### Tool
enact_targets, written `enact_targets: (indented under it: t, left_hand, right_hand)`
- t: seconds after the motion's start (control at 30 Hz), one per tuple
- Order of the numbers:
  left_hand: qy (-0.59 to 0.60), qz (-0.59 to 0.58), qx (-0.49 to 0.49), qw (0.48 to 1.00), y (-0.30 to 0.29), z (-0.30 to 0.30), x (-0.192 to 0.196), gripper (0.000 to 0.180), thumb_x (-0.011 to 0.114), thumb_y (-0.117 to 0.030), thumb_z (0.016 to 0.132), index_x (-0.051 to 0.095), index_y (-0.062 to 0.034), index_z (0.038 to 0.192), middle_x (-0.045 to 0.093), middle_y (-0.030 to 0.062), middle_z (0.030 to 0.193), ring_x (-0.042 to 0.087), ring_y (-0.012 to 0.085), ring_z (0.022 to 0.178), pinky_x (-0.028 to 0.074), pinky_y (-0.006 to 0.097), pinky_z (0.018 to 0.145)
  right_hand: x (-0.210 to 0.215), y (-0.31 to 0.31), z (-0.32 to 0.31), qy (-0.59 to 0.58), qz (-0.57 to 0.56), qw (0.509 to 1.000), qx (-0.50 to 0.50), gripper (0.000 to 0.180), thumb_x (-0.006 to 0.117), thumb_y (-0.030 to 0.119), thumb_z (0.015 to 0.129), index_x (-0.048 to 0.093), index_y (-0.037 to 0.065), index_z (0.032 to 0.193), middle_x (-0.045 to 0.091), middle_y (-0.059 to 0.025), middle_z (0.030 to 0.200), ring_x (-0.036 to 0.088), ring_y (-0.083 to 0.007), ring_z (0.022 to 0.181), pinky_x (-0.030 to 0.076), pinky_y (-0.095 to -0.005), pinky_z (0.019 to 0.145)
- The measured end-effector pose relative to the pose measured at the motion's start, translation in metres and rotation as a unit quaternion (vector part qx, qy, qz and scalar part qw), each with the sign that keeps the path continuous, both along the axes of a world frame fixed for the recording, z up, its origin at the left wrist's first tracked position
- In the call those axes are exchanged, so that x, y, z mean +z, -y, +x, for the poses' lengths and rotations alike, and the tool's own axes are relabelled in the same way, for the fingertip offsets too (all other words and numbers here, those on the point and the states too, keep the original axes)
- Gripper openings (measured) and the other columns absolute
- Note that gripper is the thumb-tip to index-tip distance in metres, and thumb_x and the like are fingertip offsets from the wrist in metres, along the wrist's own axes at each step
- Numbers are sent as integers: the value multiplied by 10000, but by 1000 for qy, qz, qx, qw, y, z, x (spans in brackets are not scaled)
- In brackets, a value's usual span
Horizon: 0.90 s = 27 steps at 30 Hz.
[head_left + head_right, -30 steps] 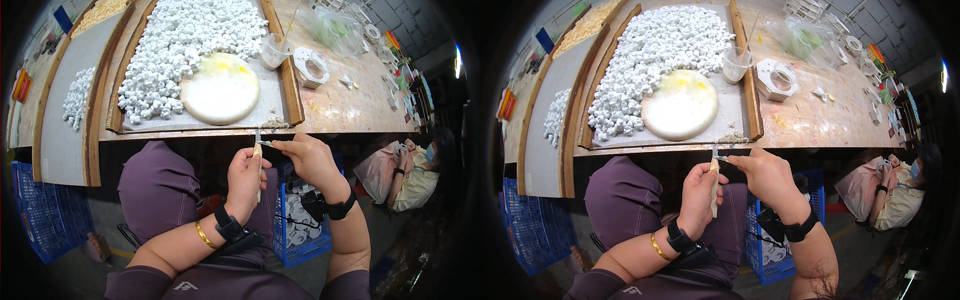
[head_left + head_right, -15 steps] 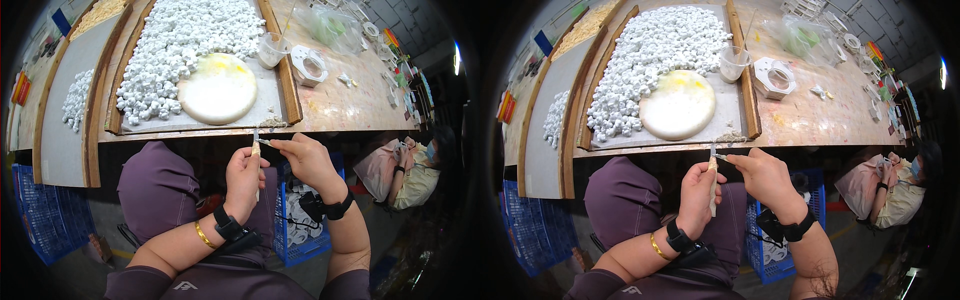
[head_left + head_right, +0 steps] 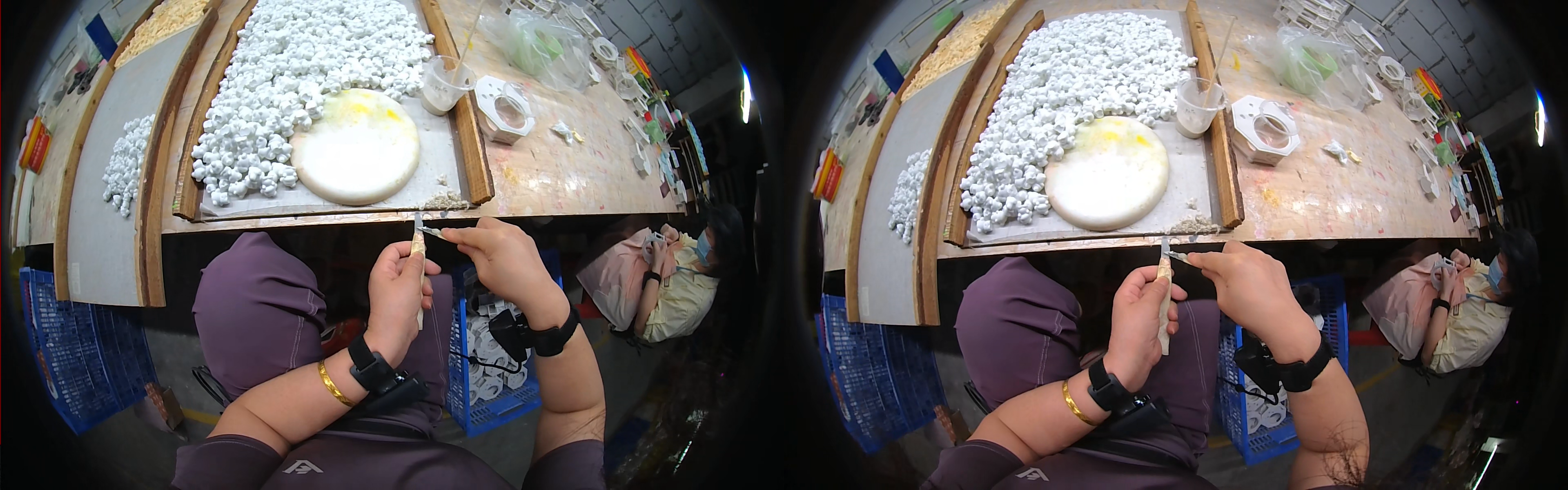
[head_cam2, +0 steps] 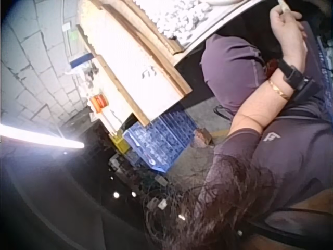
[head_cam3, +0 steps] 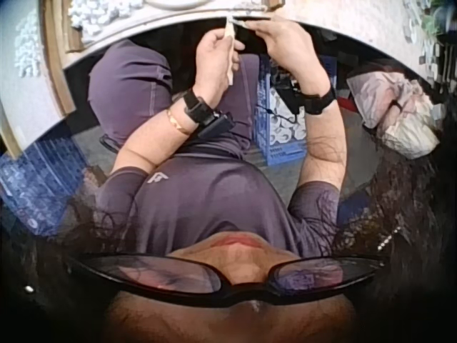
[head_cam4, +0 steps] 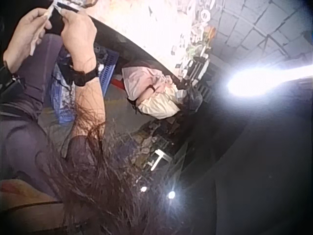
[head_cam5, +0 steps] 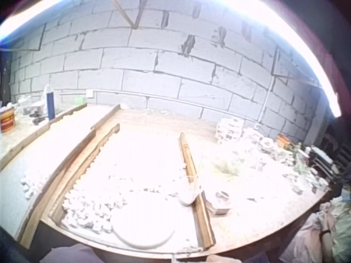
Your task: Use a utility knife to trim and clean excess plastic material from small white components at a workbench.
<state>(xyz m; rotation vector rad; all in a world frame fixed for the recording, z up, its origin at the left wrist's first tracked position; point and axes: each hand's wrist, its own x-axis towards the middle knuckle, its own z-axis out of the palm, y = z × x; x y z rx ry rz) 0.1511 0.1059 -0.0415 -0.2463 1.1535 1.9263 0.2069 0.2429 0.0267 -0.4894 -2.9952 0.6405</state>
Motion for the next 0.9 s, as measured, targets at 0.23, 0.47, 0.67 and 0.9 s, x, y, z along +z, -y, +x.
enact_targets:
  t: [0.23,0.47,0.67,0.9]
  left_hand:
    - [2,3,-6,1000,1,-1,-1,112,472,-117,948,496,-40,1025,586,72,756,485,81,518,393,210,406]
    - [12,8,-9,1000,1,-2,0,105,469,-111,946,496,-43,1021,586,71,755,483,83,517,392,214,406]
    - [6,5,-7,1000,1,-2,0,102,473,-111,945,499,-47,1019,586,69,749,479,79,514,388,211,403]
    - [-2,-3,-4,1000,2,-1,-2,108,494,-113,940,501,-48,1026,589,67,748,478,72,509,383,201,399]
  right_hand:
    - [-6,-4,-4,-31,-25,999,8,255,640,73,793,706,168,1019,586,-116,746,595,-289,722,468,-358,649]
    - [2,-4,-3,34,-29,999,-8,202,632,150,808,710,179,992,635,-113,832,622,-306,784,495,-383,675]
    - [-10,-11,-8,-10,-18,1000,8,195,622,150,818,709,178,990,637,-112,814,622,-309,789,495,-393,684]
    - [4,-3,-7,19,0,1000,6,186,617,151,819,712,172,977,638,-106,800,627,-300,772,497,-391,663]
